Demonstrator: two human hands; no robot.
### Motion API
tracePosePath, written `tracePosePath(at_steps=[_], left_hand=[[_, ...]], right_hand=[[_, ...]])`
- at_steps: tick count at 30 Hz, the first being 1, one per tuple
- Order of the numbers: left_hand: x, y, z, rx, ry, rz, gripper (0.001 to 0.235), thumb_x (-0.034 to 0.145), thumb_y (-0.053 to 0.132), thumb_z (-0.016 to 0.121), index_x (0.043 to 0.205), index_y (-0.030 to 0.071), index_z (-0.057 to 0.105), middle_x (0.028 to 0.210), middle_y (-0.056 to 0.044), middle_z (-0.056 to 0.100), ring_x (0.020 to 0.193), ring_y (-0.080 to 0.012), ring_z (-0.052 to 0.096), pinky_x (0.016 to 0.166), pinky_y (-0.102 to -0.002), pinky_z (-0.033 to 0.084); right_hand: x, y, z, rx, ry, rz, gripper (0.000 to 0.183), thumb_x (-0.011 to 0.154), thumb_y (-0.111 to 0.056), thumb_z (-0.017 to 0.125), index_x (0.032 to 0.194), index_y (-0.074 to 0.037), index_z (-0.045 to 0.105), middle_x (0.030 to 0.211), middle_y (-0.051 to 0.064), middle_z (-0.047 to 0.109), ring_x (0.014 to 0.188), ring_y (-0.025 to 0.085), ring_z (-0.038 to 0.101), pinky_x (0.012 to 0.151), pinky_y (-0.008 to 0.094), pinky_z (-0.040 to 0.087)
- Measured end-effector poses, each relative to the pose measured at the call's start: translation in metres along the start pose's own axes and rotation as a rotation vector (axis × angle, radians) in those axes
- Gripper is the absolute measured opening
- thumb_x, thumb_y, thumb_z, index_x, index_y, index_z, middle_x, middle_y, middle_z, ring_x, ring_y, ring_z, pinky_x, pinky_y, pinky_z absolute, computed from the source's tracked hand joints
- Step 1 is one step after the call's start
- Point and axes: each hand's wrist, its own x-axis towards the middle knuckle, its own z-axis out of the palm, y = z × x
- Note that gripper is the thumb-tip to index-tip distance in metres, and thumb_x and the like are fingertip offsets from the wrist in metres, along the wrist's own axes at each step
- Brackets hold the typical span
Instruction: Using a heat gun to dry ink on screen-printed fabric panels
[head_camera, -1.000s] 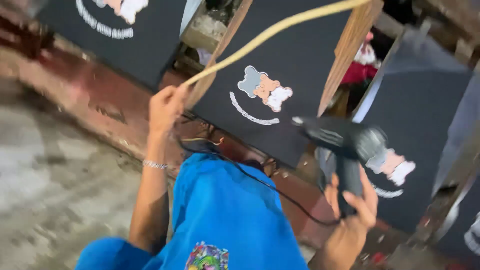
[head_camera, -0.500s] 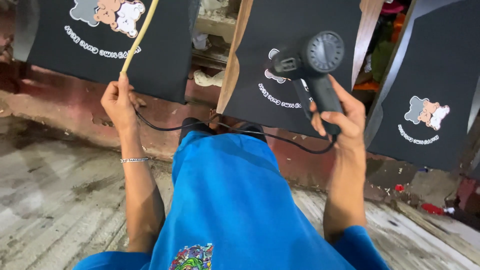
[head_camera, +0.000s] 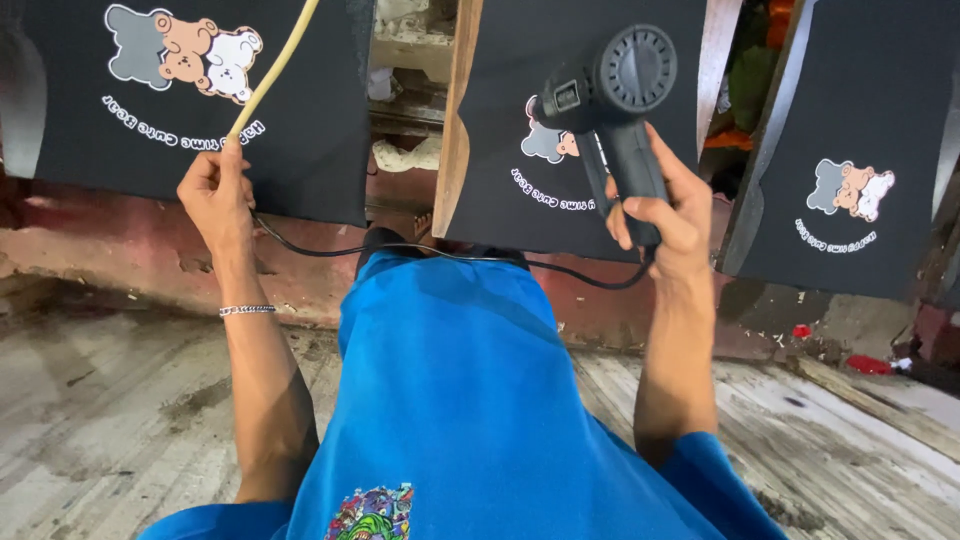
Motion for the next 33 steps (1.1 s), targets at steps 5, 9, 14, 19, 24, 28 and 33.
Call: tracePosePath(at_steps=[5, 9, 14, 19, 24, 28, 33], left_hand=[[0.0, 0.004, -0.002, -0.026, -0.015, -0.018, 0.041, 0.117, 0.025, 0.074, 0.085, 0.001, 0.068, 0.051, -0.01, 0.048, 0.046, -0.013, 0.048, 0.051, -0.024, 0.041], [-0.001, 0.0, -0.003, -0.054, -0.003, 0.006, 0.047, 0.118, 0.029, 0.073, 0.082, -0.001, 0.068, 0.049, -0.012, 0.047, 0.043, -0.0146, 0.047, 0.05, -0.025, 0.04], [-0.004, -0.005, -0.004, -0.069, -0.001, 0.011, 0.05, 0.12, 0.029, 0.065, 0.08, -0.001, 0.069, 0.047, -0.011, 0.047, 0.042, -0.0128, 0.048, 0.05, -0.022, 0.041], [-0.009, 0.022, 0.001, -0.04, -0.006, -0.033, 0.051, 0.117, 0.033, 0.063, 0.076, 0.003, 0.062, 0.049, -0.005, 0.041, 0.044, -0.011, 0.04, 0.05, -0.024, 0.036], [-0.014, 0.043, 0.004, 0.019, -0.039, -0.142, 0.05, 0.115, 0.037, 0.059, 0.073, 0.01, 0.056, 0.052, 0.003, 0.034, 0.047, -0.0054, 0.03, 0.048, -0.023, 0.029], [-0.014, 0.042, 0.005, 0.049, -0.06, -0.137, 0.05, 0.114, 0.039, 0.062, 0.073, 0.011, 0.055, 0.054, 0.003, 0.035, 0.048, -0.0054, 0.032, 0.048, -0.023, 0.031], [-0.013, 0.036, 0.003, 0.045, -0.086, -0.128, 0.05, 0.115, 0.036, 0.063, 0.073, 0.011, 0.054, 0.054, 0.003, 0.035, 0.048, -0.0051, 0.031, 0.047, -0.023, 0.029]], right_hand=[[-0.001, -0.006, 0.004, 0.012, -0.019, 0.044, 0.073, 0.076, 0.006, 0.059, 0.149, 0.005, 0.049, 0.078, 0.034, 0.058, 0.038, 0.026, 0.056, 0.037, 0.038, 0.043], [0.008, 0.007, 0.005, 0.038, 0.014, 0.006, 0.072, 0.08, 0.004, 0.058, 0.151, 0.006, 0.046, 0.08, 0.034, 0.058, 0.04, 0.026, 0.055, 0.04, 0.04, 0.045], [-0.002, -0.009, 0.004, -0.007, 0.042, 0.061, 0.076, 0.075, 0.005, 0.057, 0.15, 0.007, 0.047, 0.077, 0.033, 0.057, 0.037, 0.024, 0.054, 0.037, 0.039, 0.041], [0.008, -0.008, 0.018, -0.014, 0.084, 0.087, 0.076, 0.08, -0.001, 0.058, 0.154, 0.004, 0.043, 0.083, 0.028, 0.058, 0.041, 0.022, 0.052, 0.042, 0.034, 0.044], [0.002, -0.026, 0.019, -0.174, 0.071, 0.154, 0.079, 0.081, -0.003, 0.054, 0.158, 0.007, 0.039, 0.085, 0.026, 0.055, 0.043, 0.022, 0.045, 0.047, 0.032, 0.04], [0.009, -0.014, 0.021, -0.078, 0.105, 0.132, 0.078, 0.082, -0.003, 0.056, 0.158, 0.006, 0.039, 0.088, 0.025, 0.059, 0.045, 0.021, 0.047, 0.048, 0.032, 0.045], [0.0, -0.021, 0.012, -0.133, 0.124, 0.145, 0.079, 0.081, -0.002, 0.055, 0.158, 0.004, 0.04, 0.088, 0.026, 0.055, 0.043, 0.022, 0.044, 0.048, 0.033, 0.042]])
